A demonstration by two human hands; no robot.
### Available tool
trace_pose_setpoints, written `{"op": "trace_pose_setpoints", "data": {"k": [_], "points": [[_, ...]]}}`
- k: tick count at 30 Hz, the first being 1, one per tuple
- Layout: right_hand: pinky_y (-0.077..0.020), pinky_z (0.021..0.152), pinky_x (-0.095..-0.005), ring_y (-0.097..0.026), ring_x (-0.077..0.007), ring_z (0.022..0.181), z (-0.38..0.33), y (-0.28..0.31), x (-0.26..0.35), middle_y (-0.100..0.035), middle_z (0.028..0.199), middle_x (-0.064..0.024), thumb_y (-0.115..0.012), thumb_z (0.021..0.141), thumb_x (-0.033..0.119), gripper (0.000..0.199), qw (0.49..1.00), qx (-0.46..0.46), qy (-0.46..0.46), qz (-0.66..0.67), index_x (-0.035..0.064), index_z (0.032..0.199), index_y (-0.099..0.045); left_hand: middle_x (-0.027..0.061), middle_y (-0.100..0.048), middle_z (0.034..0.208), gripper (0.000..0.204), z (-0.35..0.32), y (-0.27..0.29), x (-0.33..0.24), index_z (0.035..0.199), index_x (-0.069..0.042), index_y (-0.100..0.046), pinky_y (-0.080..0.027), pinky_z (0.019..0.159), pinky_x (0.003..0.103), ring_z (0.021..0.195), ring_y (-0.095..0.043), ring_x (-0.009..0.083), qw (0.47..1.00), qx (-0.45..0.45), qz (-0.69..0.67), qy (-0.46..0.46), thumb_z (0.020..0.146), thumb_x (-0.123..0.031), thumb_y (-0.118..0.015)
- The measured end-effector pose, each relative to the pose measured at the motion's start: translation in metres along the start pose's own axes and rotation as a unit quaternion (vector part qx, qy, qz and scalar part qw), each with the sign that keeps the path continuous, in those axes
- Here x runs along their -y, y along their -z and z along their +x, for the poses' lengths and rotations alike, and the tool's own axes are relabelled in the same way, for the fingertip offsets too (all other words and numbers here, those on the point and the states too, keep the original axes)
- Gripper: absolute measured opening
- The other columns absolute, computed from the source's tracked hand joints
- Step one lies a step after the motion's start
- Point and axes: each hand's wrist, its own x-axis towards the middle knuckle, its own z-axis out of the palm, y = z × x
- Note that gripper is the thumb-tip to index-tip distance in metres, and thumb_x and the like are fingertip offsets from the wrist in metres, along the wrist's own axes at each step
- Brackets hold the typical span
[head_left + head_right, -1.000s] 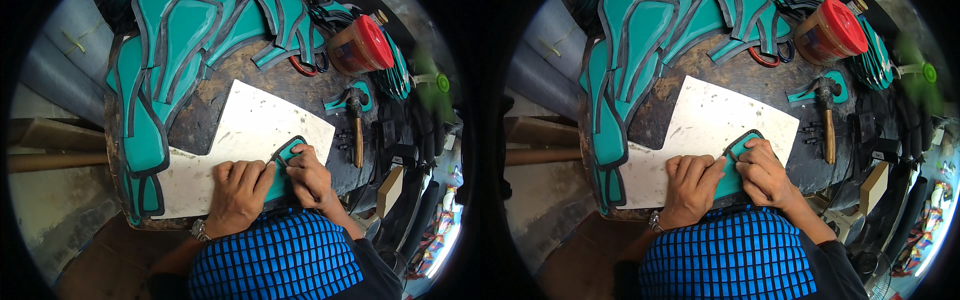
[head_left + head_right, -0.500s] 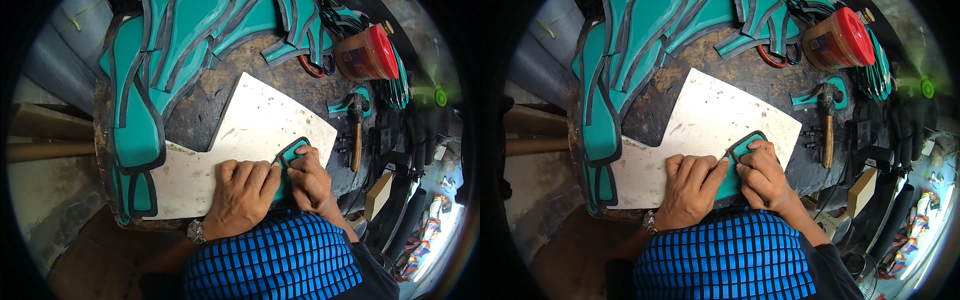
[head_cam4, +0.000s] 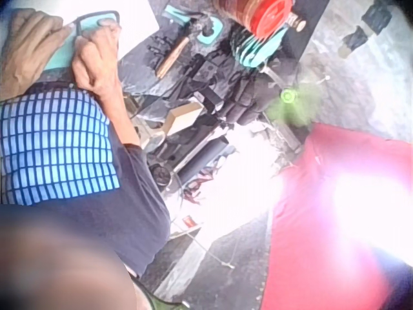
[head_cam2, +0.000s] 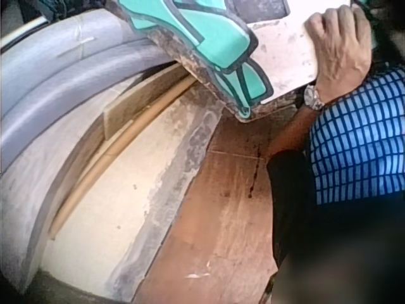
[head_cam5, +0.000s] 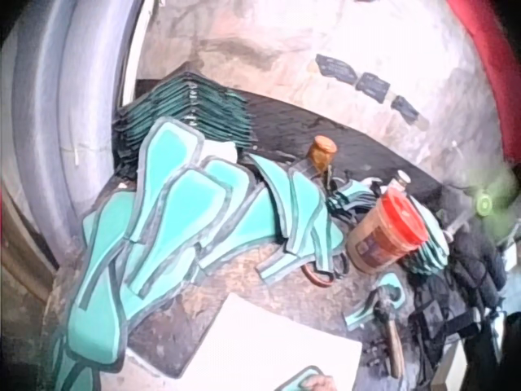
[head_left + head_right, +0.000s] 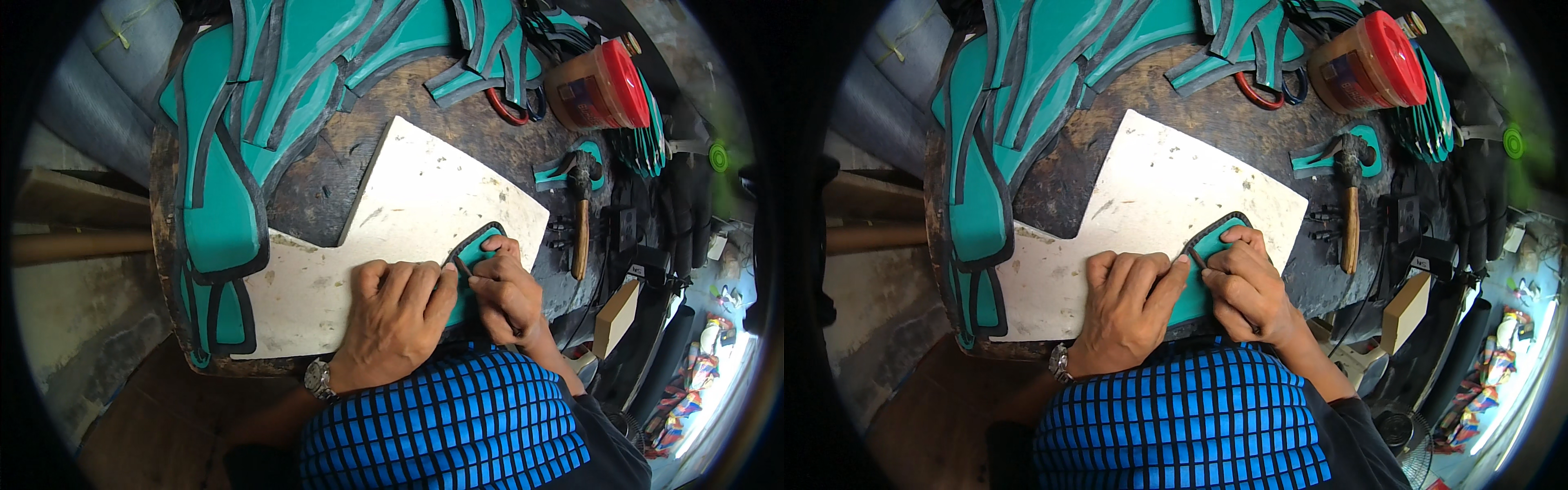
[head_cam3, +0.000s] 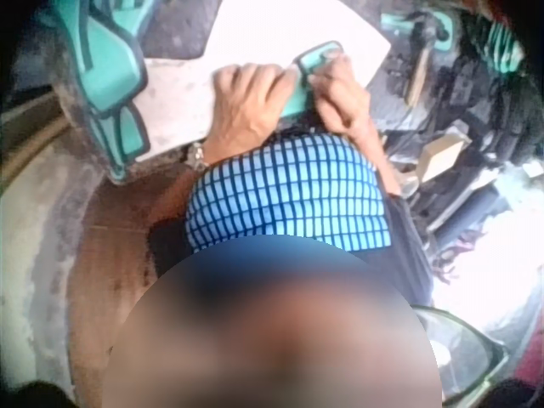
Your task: The person assembles footwear components by hand. They use a hammer to tap a black rubber strip onto the edge of a teal insole, then use a pointed tool to press the strip into place along the perimeter. The process is repeated on multiple insoles.
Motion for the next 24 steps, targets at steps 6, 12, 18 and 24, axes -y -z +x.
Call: {"op": "trace_pose_setpoints", "data": {"k": [6, 12, 18, 24], "points": [[-0.0423, 0.099, -0.0505, -0.059, -0.0261, 0.077, 0.000, 0.001, 0.001, -0.059, 0.086, -0.0149, -0.063, 0.070, -0.002, 0.025, 1.000, 0.014, 0.006, -0.016, -0.0050, 0.095, -0.064, 0.0059, -0.062, 0.095, 0.025, -0.002, 0.001, -0.004, 0.111, 0.002, -0.069, -0.039, 0.085, 0.038, 0.083, -0.058, 0.0173, 1.000, -0.009, 0.024, -0.005, 0.087, -0.005, -0.069], [-0.0410, 0.099, -0.0513, -0.059, -0.0245, 0.076, -0.001, 0.001, -0.002, -0.059, 0.086, -0.0136, -0.064, 0.072, -0.002, 0.021, 0.999, -0.012, 0.010, 0.033, -0.0037, 0.093, -0.064, 0.0066, -0.062, 0.094, 0.023, -0.003, 0.000, -0.005, 0.110, 0.002, -0.069, -0.040, 0.084, 0.037, 0.082, -0.059, 0.0173, 0.999, -0.025, 0.043, -0.019, 0.087, -0.003, -0.068], [-0.0408, 0.099, -0.0510, -0.057, -0.0240, 0.074, 0.000, 0.001, -0.001, -0.058, 0.083, -0.0115, -0.064, 0.071, -0.001, 0.020, 1.000, 0.014, 0.023, -0.003, -0.0018, 0.091, -0.063, 0.0074, -0.062, 0.097, 0.025, -0.007, 0.003, -0.007, 0.112, 0.002, -0.069, -0.040, 0.085, 0.037, 0.083, -0.059, 0.0175, 0.999, -0.007, 0.039, -0.007, 0.087, -0.003, -0.068], [-0.0399, 0.100, -0.0508, -0.057, -0.0241, 0.074, 0.000, -0.002, -0.002, -0.057, 0.083, -0.0111, -0.064, 0.071, 0.000, 0.021, 1.000, 0.000, 0.030, -0.003, -0.0010, 0.091, -0.063, 0.0075, -0.062, 0.099, 0.027, -0.014, 0.007, -0.011, 0.113, 0.002, -0.069, -0.040, 0.084, 0.037, 0.082, -0.059, 0.0182, 0.999, 0.000, 0.046, -0.003, 0.087, -0.004, -0.069]]}}
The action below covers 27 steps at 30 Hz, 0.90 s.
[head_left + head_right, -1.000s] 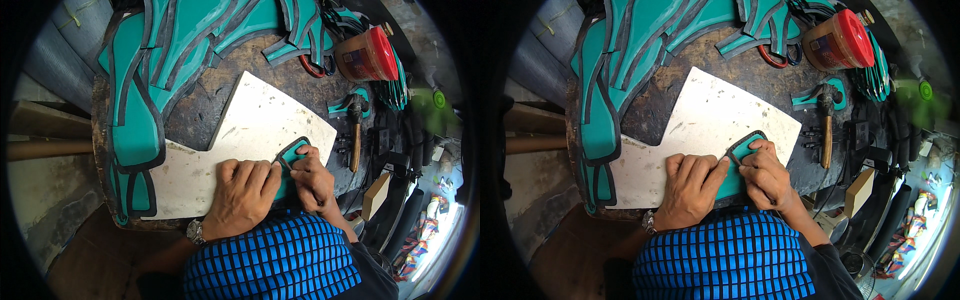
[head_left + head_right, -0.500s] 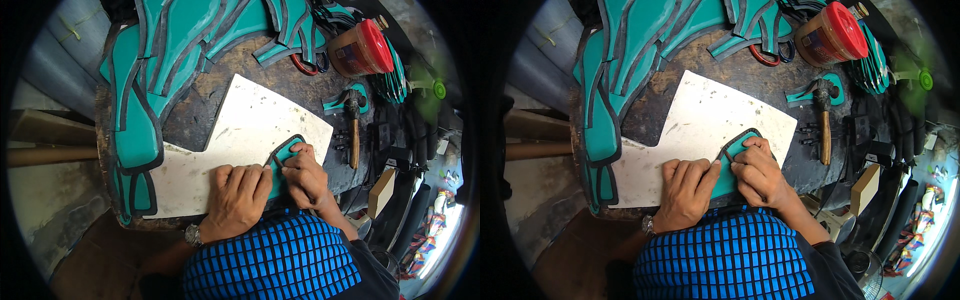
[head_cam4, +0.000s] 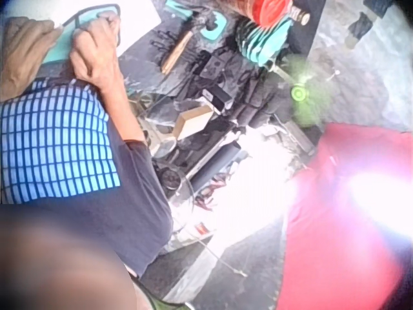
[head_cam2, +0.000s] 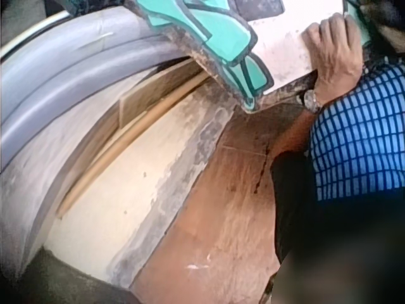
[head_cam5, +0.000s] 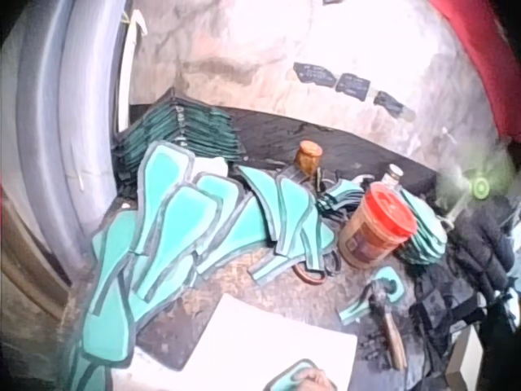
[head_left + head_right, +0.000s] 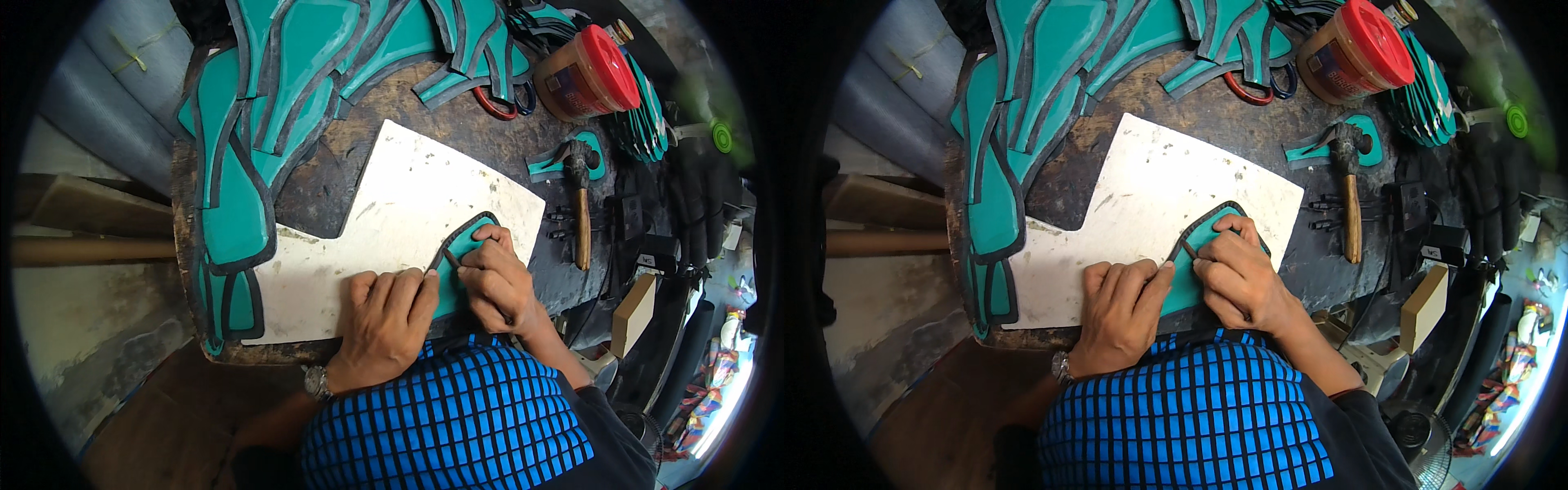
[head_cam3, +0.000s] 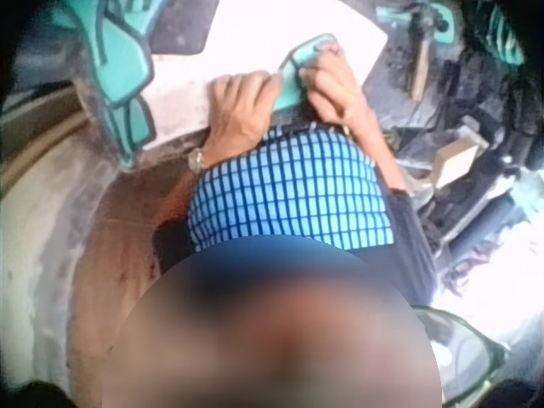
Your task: The person assembles footwear components by hand. They use a hammer to tap a black rubber strip onto the edge of a teal insole, then use a pointed tool to press the strip into place along the perimeter. The process is repeated on multiple insoles.
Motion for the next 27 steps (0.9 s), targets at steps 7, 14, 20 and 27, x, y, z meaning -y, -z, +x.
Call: {"op": "trace_pose_setpoints", "data": {"k": [7, 14, 20, 27], "points": [[-0.0393, 0.100, -0.0505, -0.058, -0.0246, 0.075, 0.001, 0.004, -0.001, -0.058, 0.085, -0.0108, -0.065, 0.071, -0.001, 0.021, 0.999, 0.012, 0.012, 0.034, 0.0002, 0.091, -0.063, 0.0069, -0.062, 0.097, 0.026, -0.001, -0.001, -0.001, 0.114, 0.002, -0.069, -0.040, 0.082, 0.037, 0.081, -0.057, 0.0173, 1.000, -0.002, 0.019, -0.008, 0.088, -0.004, -0.070], [-0.0386, 0.100, -0.0501, -0.058, -0.0238, 0.076, 0.000, 0.002, -0.001, -0.057, 0.085, -0.0098, -0.067, 0.070, 0.000, 0.021, 1.000, 0.018, 0.011, 0.019, 0.0015, 0.090, -0.062, 0.0068, -0.062, 0.097, 0.024, -0.006, 0.002, 0.001, 0.113, 0.001, -0.067, -0.039, 0.077, 0.035, 0.079, -0.057, 0.0157, 0.999, -0.003, 0.046, -0.029, 0.090, -0.005, -0.066], [-0.0383, 0.099, -0.0506, -0.059, -0.0229, 0.076, 0.000, 0.004, -0.001, -0.057, 0.083, -0.0086, -0.067, 0.070, 0.001, 0.019, 0.999, 0.034, 0.014, 0.034, 0.0022, 0.089, -0.061, 0.0062, -0.061, 0.098, 0.025, -0.008, 0.001, 0.002, 0.115, 0.001, -0.067, -0.039, 0.078, 0.036, 0.080, -0.056, 0.0155, 0.998, -0.004, 0.048, -0.039, 0.092, -0.006, -0.066], [-0.0341, 0.100, -0.0488, -0.059, -0.0213, 0.076, -0.001, 0.005, 0.000, -0.058, 0.084, -0.0066, -0.063, 0.071, 0.000, 0.017, 0.997, 0.019, 0.009, 0.068, 0.0040, 0.088, -0.061, 0.0053, -0.062, 0.098, 0.029, -0.017, 0.010, 0.001, 0.119, 0.000, -0.067, -0.038, 0.080, 0.038, 0.080, -0.056, 0.0166, 1.000, 0.021, 0.017, -0.014, 0.093, -0.012, -0.067]]}}
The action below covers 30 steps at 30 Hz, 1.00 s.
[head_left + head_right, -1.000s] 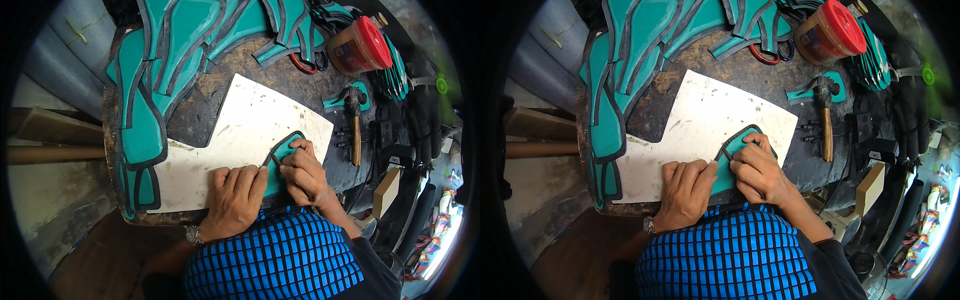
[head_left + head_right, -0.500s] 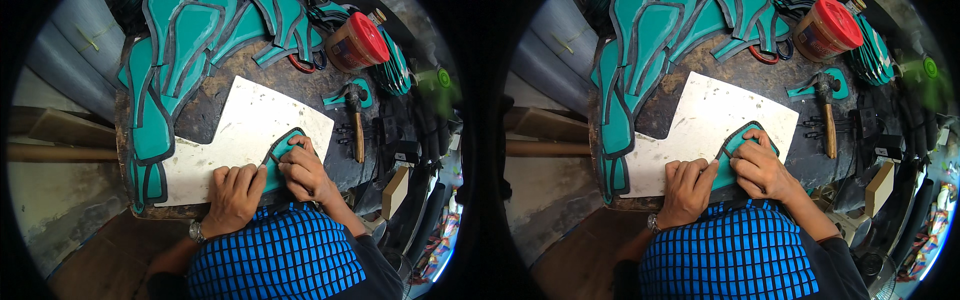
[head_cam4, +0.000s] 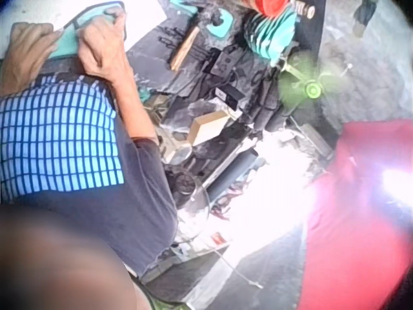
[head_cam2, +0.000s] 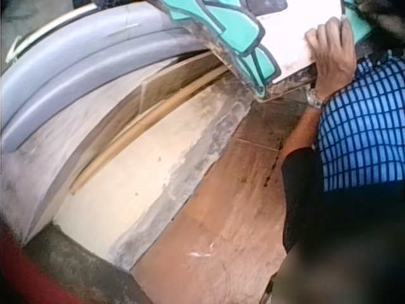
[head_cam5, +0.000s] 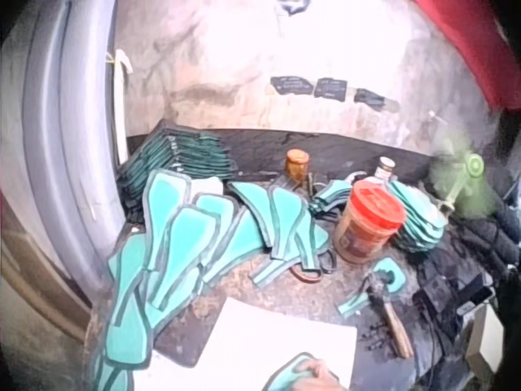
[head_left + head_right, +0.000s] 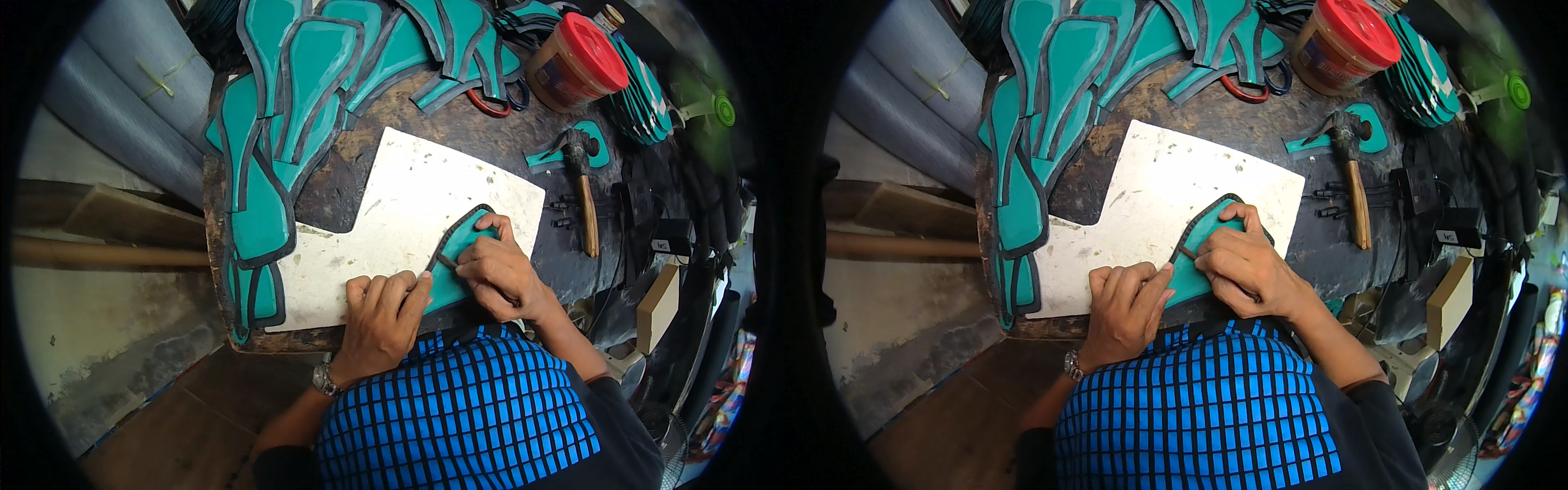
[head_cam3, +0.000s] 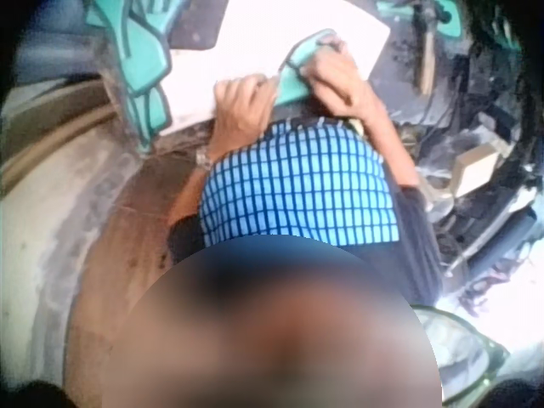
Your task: The person assembles footwear components by hand. They use a hammer to tap a black rubber strip onto the edge of a teal insole, then use a pointed tool to press the strip into place along the perimeter. The process is repeated on multiple insoles.
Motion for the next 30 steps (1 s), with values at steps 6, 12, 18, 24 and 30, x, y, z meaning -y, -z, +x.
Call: {"op": "trace_pose_setpoints", "data": {"k": [6, 12, 18, 24, 30], "points": [[-0.0334, 0.100, -0.0458, -0.060, -0.0232, 0.082, -0.002, 0.010, 0.003, -0.062, 0.088, -0.0085, -0.058, 0.078, 0.003, 0.013, 0.999, -0.022, -0.033, 0.026, 0.0034, 0.090, -0.062, 0.0062, -0.062, 0.100, 0.031, 0.000, -0.001, 0.000, 0.120, 0.000, -0.067, -0.038, 0.080, 0.038, 0.082, -0.057, 0.0184, 1.000, 0.004, 0.007, -0.005, 0.091, -0.010, -0.069], [-0.0494, 0.087, -0.0408, -0.059, -0.0381, 0.104, -0.025, 0.092, -0.023, -0.055, 0.111, -0.0206, -0.053, 0.087, -0.003, 0.019, 0.872, -0.273, -0.212, -0.347, 0.0001, 0.103, -0.063, 0.0116, -0.062, 0.103, 0.037, 0.017, 0.001, 0.002, 0.123, 0.001, -0.066, -0.042, 0.081, 0.039, 0.090, -0.059, 0.0250, 1.000, 0.024, 0.015, -0.009, 0.088, -0.008, -0.072], [-0.0518, 0.080, -0.0470, -0.061, -0.0357, 0.096, -0.073, 0.088, -0.053, -0.058, 0.105, -0.0162, -0.061, 0.097, 0.021, 0.046, 0.783, -0.157, -0.367, -0.478, 0.0052, 0.139, -0.054, 0.0124, -0.061, 0.108, 0.038, 0.034, -0.007, 0.006, 0.128, 0.002, -0.064, -0.042, 0.082, 0.039, 0.093, -0.057, 0.0264, 0.999, 0.027, 0.036, -0.011, 0.091, -0.008, -0.068], [-0.0546, 0.081, -0.0437, -0.068, -0.0375, 0.095, -0.058, 0.089, -0.025, -0.067, 0.112, -0.0186, -0.061, 0.099, 0.020, 0.049, 0.810, -0.332, -0.397, -0.276, 0.0114, 0.146, -0.050, 0.0133, -0.059, 0.114, 0.042, 0.029, -0.008, 0.002, 0.133, -0.001, -0.061, -0.041, 0.084, 0.041, 0.098, -0.056, 0.0279, 0.996, 0.051, 0.078, -0.004, 0.092, -0.005, -0.066], [-0.0581, 0.080, -0.0412, -0.073, -0.0359, 0.093, -0.051, 0.061, 0.025, -0.072, 0.107, -0.0206, -0.067, 0.096, 0.018, 0.067, 0.934, -0.190, -0.279, -0.116, 0.0181, 0.156, -0.038, 0.0151, -0.059, 0.115, 0.044, 0.020, -0.013, 0.000, 0.132, -0.003, -0.063, -0.045, 0.092, 0.042, 0.103, -0.056, 0.0313, 0.996, 0.037, 0.079, 0.030, 0.088, -0.002, -0.068]]}}
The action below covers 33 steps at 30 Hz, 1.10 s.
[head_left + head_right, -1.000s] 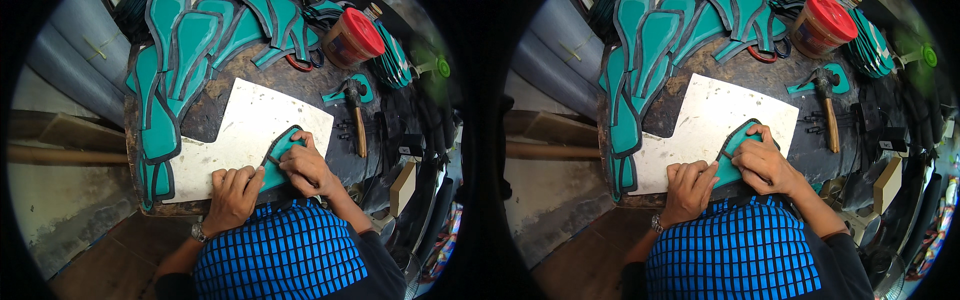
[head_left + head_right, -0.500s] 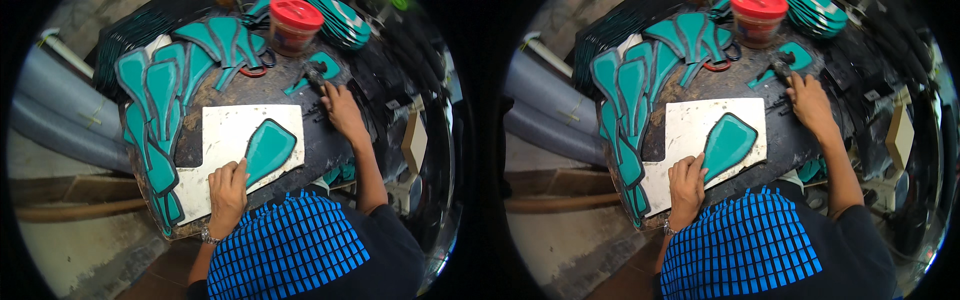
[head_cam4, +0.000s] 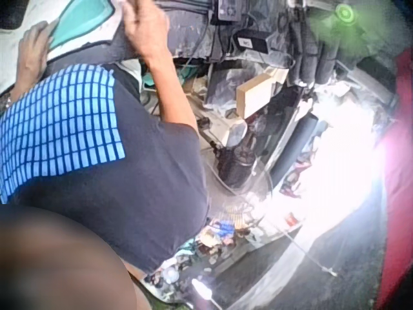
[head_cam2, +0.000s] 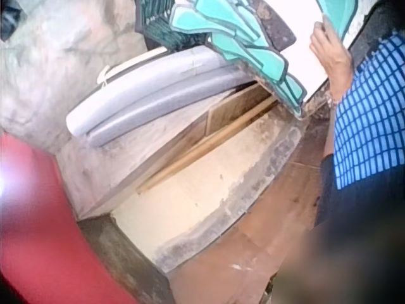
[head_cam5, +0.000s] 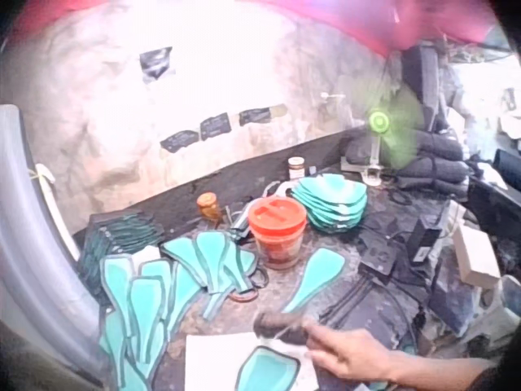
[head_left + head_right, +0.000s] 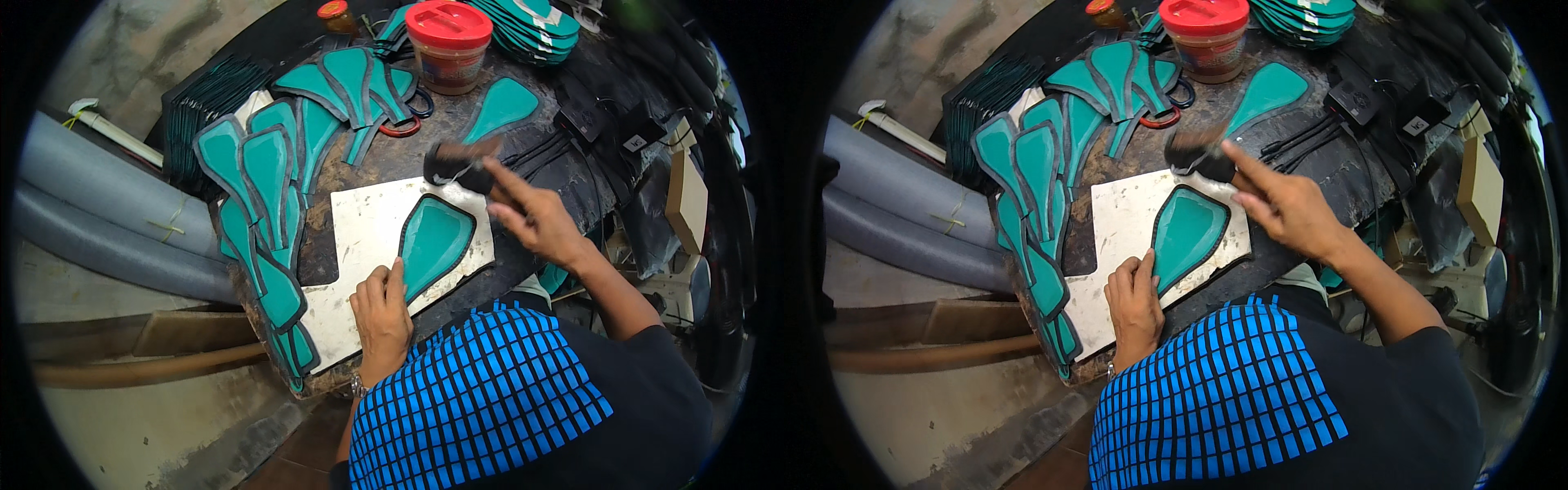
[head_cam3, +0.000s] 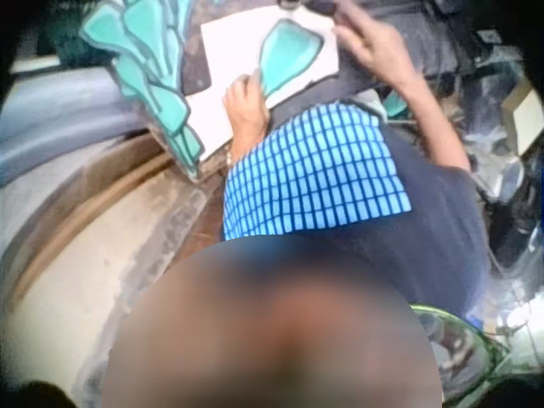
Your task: The person assembles footwear components by hand. They use a hammer to tap a black rubber strip onto the edge of a teal insole, then use a pointed tool to press the strip into place along the perimeter. The process is repeated on multiple insoles.
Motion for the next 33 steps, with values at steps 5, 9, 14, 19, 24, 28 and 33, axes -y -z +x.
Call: {"op": "trace_pose_setpoints", "data": {"k": [5, 9, 14, 19, 24, 28, 33], "points": [[-0.0579, 0.073, -0.0376, -0.072, -0.0322, 0.080, 0.006, -0.019, 0.006, -0.073, 0.101, -0.0173, -0.068, 0.094, 0.014, 0.065, 0.995, -0.028, 0.085, -0.051, 0.0140, 0.153, -0.042, 0.0129, -0.057, 0.116, 0.045, -0.001, -0.003, 0.003, 0.136, -0.002, -0.059, -0.041, 0.084, 0.041, 0.099, -0.055, 0.0277, 0.999, -0.019, 0.005, -0.030, 0.091, -0.003, -0.065], [-0.0578, 0.067, -0.0375, -0.072, -0.0319, 0.078, 0.009, -0.022, 0.010, -0.073, 0.096, -0.0136, -0.069, 0.093, 0.015, 0.064, 0.979, 0.095, 0.090, -0.153, 0.0140, 0.152, -0.045, 0.0123, -0.058, 0.115, 0.043, -0.002, -0.001, 0.003, 0.134, -0.001, -0.060, -0.041, 0.083, 0.041, 0.098, -0.055, 0.0272, 1.000, -0.013, 0.000, -0.025, 0.091, -0.003, -0.065], [-0.0556, 0.061, -0.0392, -0.071, -0.0312, 0.073, 0.012, -0.027, 0.015, -0.074, 0.096, -0.0098, -0.065, 0.096, 0.023, 0.065, 0.985, 0.040, 0.131, -0.104, 0.0186, 0.155, -0.039, 0.0118, -0.059, 0.115, 0.039, 0.000, -0.001, 0.002, 0.129, 0.000, -0.062, -0.041, 0.082, 0.039, 0.096, -0.055, 0.0260, 0.999, -0.035, -0.001, -0.028, 0.090, -0.003, -0.065], [-0.0547, 0.058, -0.0377, -0.070, -0.0297, 0.071, 0.010, -0.027, 0.019, -0.073, 0.092, -0.0088, -0.068, 0.094, 0.018, 0.066, 0.977, 0.071, 0.142, -0.146, 0.0184, 0.154, -0.042, 0.0109, -0.061, 0.110, 0.034, 0.000, -0.002, 0.002, 0.122, 0.000, -0.064, -0.041, 0.078, 0.038, 0.091, -0.056, 0.0256, 0.997, -0.069, -0.016, -0.031, 0.089, -0.005, -0.068], [-0.0534, 0.054, -0.0383, -0.069, -0.0287, 0.067, 0.007, -0.031, 0.021, -0.071, 0.090, -0.0084, -0.069, 0.093, 0.017, 0.067, 0.968, 0.149, 0.170, -0.112, 0.0188, 0.154, -0.042, 0.0115, -0.062, 0.105, 0.027, -0.005, -0.005, 0.004, 0.111, -0.002, -0.066, -0.043, 0.079, 0.040, 0.093, -0.058, 0.0288, 0.996, -0.085, -0.035, -0.017, 0.085, -0.004, -0.071], [-0.0533, 0.055, -0.0381, -0.070, -0.0288, 0.067, 0.005, -0.031, 0.023, -0.072, 0.088, -0.0083, -0.069, 0.093, 0.020, 0.066, 0.966, 0.063, 0.194, -0.161, 0.0189, 0.154, -0.043, 0.0115, -0.062, 0.105, 0.023, -0.005, -0.006, 0.004, 0.107, -0.003, -0.066, -0.043, 0.079, 0.041, 0.093, -0.058, 0.0289, 0.994, -0.095, -0.042, -0.016, 0.085, -0.005, -0.072], [-0.0550, 0.059, -0.0399, -0.069, -0.0294, 0.069, 0.003, -0.028, 0.025, -0.071, 0.088, -0.0106, -0.069, 0.092, 0.018, 0.068, 0.961, 0.174, 0.159, -0.144, 0.0224, 0.154, -0.042, 0.0129, -0.061, 0.109, 0.032, -0.009, 0.009, 0.004, 0.118, -0.001, -0.064, -0.043, 0.084, 0.041, 0.097, -0.056, 0.0300, 0.995, -0.049, -0.090, 0.008, 0.088, -0.009, -0.071]]}}
